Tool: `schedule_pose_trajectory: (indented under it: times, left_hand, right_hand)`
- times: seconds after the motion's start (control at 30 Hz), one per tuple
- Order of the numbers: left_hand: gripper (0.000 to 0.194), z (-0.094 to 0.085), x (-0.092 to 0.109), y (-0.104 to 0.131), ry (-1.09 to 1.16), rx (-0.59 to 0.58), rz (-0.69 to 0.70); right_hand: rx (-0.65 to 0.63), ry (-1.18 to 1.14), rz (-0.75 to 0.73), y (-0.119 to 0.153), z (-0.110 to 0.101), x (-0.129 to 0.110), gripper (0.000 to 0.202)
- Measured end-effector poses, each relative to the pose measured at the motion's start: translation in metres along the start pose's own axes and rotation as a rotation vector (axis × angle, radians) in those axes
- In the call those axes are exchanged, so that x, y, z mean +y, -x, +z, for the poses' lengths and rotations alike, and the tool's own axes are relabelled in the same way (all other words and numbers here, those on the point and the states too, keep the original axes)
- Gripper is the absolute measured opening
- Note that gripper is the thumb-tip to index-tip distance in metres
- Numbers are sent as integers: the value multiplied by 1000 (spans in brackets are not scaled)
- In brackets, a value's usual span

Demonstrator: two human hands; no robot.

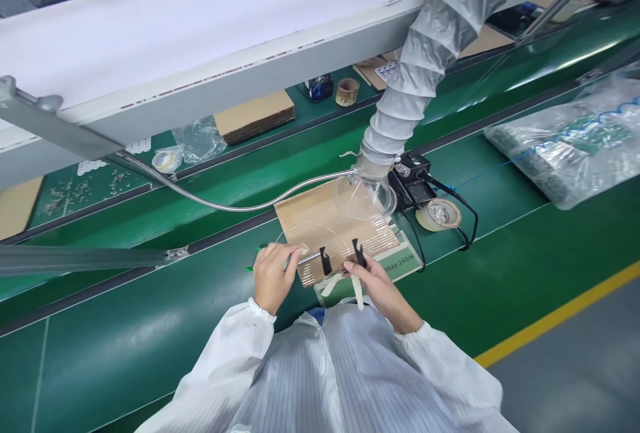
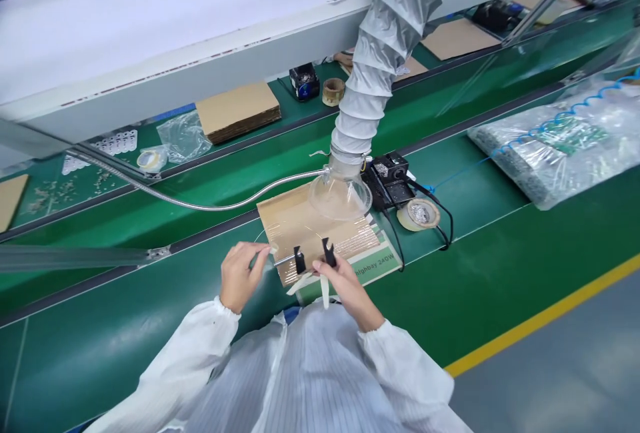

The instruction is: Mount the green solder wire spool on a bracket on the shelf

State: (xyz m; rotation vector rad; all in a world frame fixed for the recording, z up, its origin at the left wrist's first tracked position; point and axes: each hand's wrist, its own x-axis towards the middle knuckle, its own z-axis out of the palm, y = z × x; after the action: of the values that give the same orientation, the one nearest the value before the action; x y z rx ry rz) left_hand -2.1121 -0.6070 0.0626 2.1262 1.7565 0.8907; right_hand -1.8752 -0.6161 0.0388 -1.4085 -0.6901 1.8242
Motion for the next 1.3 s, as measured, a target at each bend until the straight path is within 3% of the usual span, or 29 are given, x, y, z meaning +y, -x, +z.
schedule_pose_trajectory:
  times: [0.1, 0.2, 0.37, 0.53, 0.67, 0.7, 0.8, 0.9, 1.03, 1.17, 1.3]
  left_hand:
    - [8, -15, 14, -15, -192, 54, 252]
    - [11, -15, 23, -10, -246, -94, 430]
    - [22, -6, 27, 13, -89, -322, 315]
    - [37, -19, 23, 11, -26, -510, 288]
    - [87, -19, 22, 10, -93, -646, 282]
    - [90, -16, 22, 11, -141, -652, 286]
    - [63, -1, 21, 15, -251, -587, 265]
    - [33, 9, 21, 15, -191, -509, 127]
    - [34, 8, 18, 4, -57, -593, -66]
    - [31, 4, 13, -7, -79, -737, -84]
    - [30, 0, 11, -15, -126, -712, -66]
  right_hand:
    - [-118, 63, -76, -4, 16, -2, 22]
    - [-171, 25, -131, -7, 23, -7, 16]
    - [-176, -20, -156, -7, 29, -13, 14]
    - [-164, -133, -99, -6, 34, -10, 14]
    - [-55, -261, 26, -6, 41, -6, 21]
    - [-19, -277, 52, -7, 43, -5, 24]
    - [20, -278, 99, -8, 48, -2, 30]
    - [-23, -213, 41, -12, 48, 4, 28]
    - [-68, 122, -97, -19, 38, 10, 19]
    - [-152, 428, -267, -25, 31, 10, 12]
    - [-122, 539, -377, -28, 34, 6, 16]
